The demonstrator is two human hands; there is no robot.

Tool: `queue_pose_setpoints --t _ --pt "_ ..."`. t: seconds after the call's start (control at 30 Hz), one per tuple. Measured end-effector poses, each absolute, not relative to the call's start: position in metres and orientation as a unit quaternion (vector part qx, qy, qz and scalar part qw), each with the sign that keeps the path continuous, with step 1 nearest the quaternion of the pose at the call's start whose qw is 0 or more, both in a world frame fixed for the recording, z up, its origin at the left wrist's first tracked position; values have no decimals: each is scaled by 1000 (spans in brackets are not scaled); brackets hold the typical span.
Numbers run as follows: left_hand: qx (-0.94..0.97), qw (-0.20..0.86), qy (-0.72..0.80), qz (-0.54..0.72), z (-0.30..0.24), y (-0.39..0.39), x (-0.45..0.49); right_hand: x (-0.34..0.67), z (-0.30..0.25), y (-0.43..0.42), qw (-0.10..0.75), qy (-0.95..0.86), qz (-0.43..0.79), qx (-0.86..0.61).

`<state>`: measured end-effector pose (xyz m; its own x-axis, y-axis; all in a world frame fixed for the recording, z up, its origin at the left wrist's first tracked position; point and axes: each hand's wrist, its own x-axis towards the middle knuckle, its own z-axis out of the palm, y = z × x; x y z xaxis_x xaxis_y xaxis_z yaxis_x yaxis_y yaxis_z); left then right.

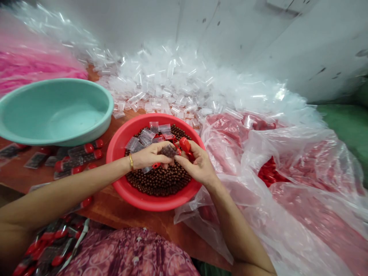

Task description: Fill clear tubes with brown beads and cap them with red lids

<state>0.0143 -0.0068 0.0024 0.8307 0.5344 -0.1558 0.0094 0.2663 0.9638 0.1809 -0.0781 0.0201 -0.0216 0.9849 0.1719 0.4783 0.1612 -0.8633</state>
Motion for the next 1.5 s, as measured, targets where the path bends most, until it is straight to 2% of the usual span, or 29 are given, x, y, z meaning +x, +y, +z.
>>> queue_pose_setpoints --t 0.13,0.33,0.5,0.57,0.77,0.87,0.97,1.17,1.37,1.5 --pt "584 768 215 151 4 -7 12 184 21 -75 375 -699 292 -535" --pt "586 765 224 149 7 -5 11 186 23 -72 379 -743 211 -510" --pt "602 757 227 112 5 -6 11 186 36 -69 283 -789 280 -468" --pt "601 759 228 104 4 -7 12 187 36 -67 271 -780 323 -462" --pt "589 743 271 169 7 -6 13 189 22 -66 393 -656 381 -520" --pt "583 732 294 192 8 -6 14 187 14 -71 399 -600 417 -554" --pt "584 731 296 190 8 -7 15 184 7 -74 396 -595 400 -574" --pt "586 740 279 177 6 -7 13 184 -2 -72 422 -641 261 -586" --pt "580 751 268 167 3 -8 14 180 -2 -75 283 -742 -81 -603" --pt "570 760 251 183 3 -7 13 172 0 -77 278 -752 -219 -557"
